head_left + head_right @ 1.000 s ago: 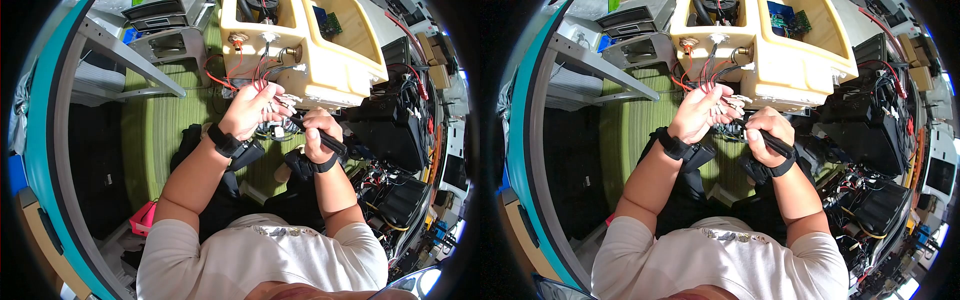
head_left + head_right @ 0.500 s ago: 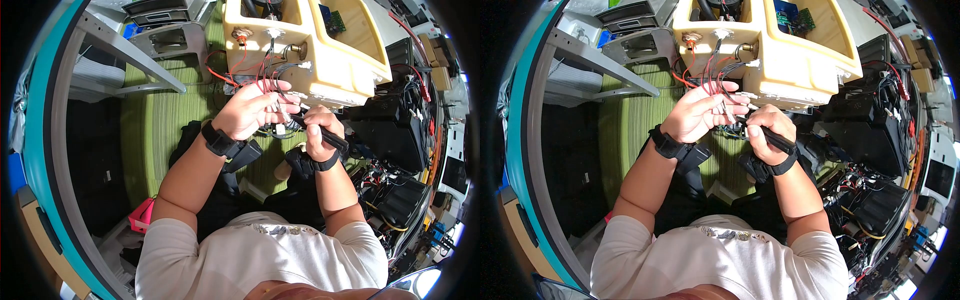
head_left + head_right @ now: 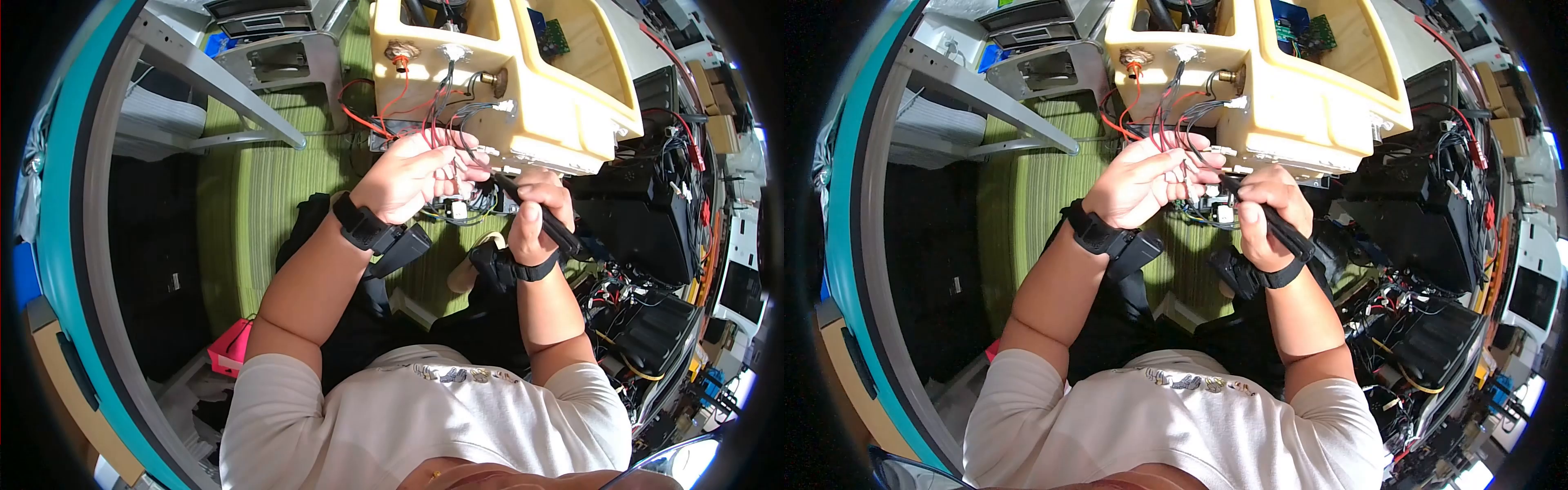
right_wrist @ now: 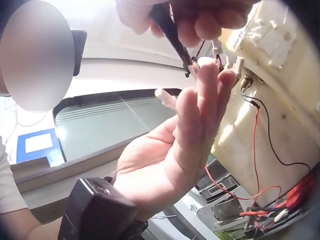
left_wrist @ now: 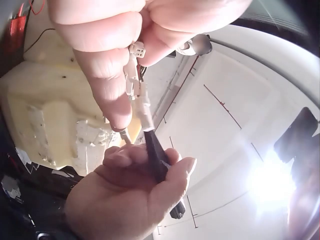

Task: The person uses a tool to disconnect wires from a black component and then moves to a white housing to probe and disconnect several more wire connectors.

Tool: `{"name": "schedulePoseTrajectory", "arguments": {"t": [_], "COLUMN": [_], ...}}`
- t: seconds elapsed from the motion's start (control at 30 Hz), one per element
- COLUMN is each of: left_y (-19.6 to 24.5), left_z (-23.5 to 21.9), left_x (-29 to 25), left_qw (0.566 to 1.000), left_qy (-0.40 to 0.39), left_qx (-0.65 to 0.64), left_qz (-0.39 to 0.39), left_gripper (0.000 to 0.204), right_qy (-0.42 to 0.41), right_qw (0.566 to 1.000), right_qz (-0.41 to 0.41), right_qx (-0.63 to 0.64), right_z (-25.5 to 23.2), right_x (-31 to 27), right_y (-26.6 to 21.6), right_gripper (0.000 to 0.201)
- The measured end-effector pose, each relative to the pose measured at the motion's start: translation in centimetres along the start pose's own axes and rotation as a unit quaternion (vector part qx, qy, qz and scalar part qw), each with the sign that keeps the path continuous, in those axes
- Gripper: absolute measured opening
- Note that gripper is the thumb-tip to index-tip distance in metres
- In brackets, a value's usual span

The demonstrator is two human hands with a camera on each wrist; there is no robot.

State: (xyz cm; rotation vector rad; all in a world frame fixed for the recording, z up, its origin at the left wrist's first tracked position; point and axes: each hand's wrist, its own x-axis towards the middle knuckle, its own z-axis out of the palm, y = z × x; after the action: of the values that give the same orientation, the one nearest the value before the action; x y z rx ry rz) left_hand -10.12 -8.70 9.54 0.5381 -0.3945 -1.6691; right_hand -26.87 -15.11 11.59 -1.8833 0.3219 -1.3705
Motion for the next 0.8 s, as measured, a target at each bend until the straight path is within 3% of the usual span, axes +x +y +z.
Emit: {"name": "schedulePoseTrajectory", "arguments": {"t": [0.1,0.17,0.3,0.5,0.7,0.77,0.8], "left_y": [-0.17,-0.05,0.17,-0.45,-0.16,-0.27,-0.3], "left_z": [0.04,0.17,0.47,-0.08,0.32,0.13,0.08], "left_x": [0.1,0.11,-0.03,0.32,0.13,0.18,0.22], "left_qw": [1.0,0.999,0.999,1.0,1.0,1.0,1.0], "left_qy": [0.017,0.023,0.036,0.026,0.013,0.011,0.009], "left_qx": [0.011,0.021,0.024,0.001,-0.01,-0.015,-0.019], "left_qz": [-0.002,-0.007,-0.017,-0.007,-0.01,-0.012,-0.014], "left_gripper": [0.025,0.025,0.025,0.025,0.026,0.026,0.026], "right_qy": [-0.058,-0.103,-0.08,-0.113,-0.072,-0.126,-0.112], "right_qw": [0.997,0.991,0.991,0.989,0.992,0.988,0.988], "right_qz": [-0.044,-0.053,0.034,0.01,0.013,-0.006,-0.005], "right_qx": [0.034,-0.07,-0.104,-0.097,-0.107,-0.094,-0.103], "right_z": [0.28,0.1,-0.12,-0.03,0.07,-0.04,0.16], "right_x": [0.25,0.47,0.26,0.33,0.23,0.5,0.32], "right_y": [-0.05,-0.36,-0.37,-0.54,-0.25,-0.32,-0.25], "right_gripper": [0.007,0.007,0.008,0.008,0.009,0.009,0.009]}}
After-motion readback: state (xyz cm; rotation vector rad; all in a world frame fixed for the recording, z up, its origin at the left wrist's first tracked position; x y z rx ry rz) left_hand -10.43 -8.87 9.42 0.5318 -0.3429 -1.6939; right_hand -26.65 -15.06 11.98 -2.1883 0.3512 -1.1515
